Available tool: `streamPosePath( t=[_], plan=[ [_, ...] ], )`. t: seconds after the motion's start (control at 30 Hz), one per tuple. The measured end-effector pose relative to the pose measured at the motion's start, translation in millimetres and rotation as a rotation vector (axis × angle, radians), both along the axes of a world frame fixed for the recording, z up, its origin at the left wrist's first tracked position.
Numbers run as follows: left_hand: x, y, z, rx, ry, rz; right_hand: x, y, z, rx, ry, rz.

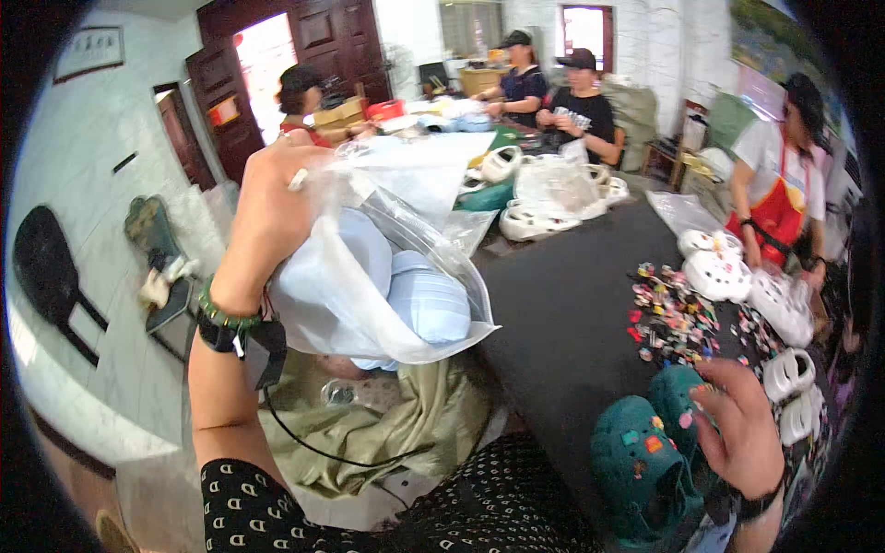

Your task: Decorating foam clog-style shoes with decorative charms and packaging them in plastic bags.

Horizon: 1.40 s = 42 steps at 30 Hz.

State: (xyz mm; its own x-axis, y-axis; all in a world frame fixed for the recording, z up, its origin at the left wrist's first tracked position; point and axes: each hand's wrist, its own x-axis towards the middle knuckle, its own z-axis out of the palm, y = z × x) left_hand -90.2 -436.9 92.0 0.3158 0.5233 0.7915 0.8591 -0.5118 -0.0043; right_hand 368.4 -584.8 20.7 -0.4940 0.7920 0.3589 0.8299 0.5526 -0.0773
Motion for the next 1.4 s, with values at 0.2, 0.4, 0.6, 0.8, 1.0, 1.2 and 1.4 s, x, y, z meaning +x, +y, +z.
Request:
streamPosePath(
  t=[0.2,0.4,0.6,0.8,1.0,1.2,1.4],
  plan=[
    [79,15,3,0.114,-0.085,-0.324,-24,26,21,0.202,0.292,0.023],
    [186,-14,-4,0.100,0.059,-0.464,-48,54,43,0.559,0.349,0.039],
    [235,-24,-40,-0.101,-0.022,-0.786,-13,59,38,-0.096,0.239,0.041],
    [233,-34,-39,-0.017,0.076,-0.784,-8,72,12,-0.116,0.144,0.089],
    [240,-40,-30,-0.052,0.130,-0.953,-5,64,6,0.045,0.321,0.235],
    [224,-40,-22,-0.194,0.010,-1.021,24,61,10,0.188,0.274,0.055],
    [142,-11,-13,-0.137,-0.236,-0.905,148,17,31,0.339,0.246,-0.239]
  ],
)
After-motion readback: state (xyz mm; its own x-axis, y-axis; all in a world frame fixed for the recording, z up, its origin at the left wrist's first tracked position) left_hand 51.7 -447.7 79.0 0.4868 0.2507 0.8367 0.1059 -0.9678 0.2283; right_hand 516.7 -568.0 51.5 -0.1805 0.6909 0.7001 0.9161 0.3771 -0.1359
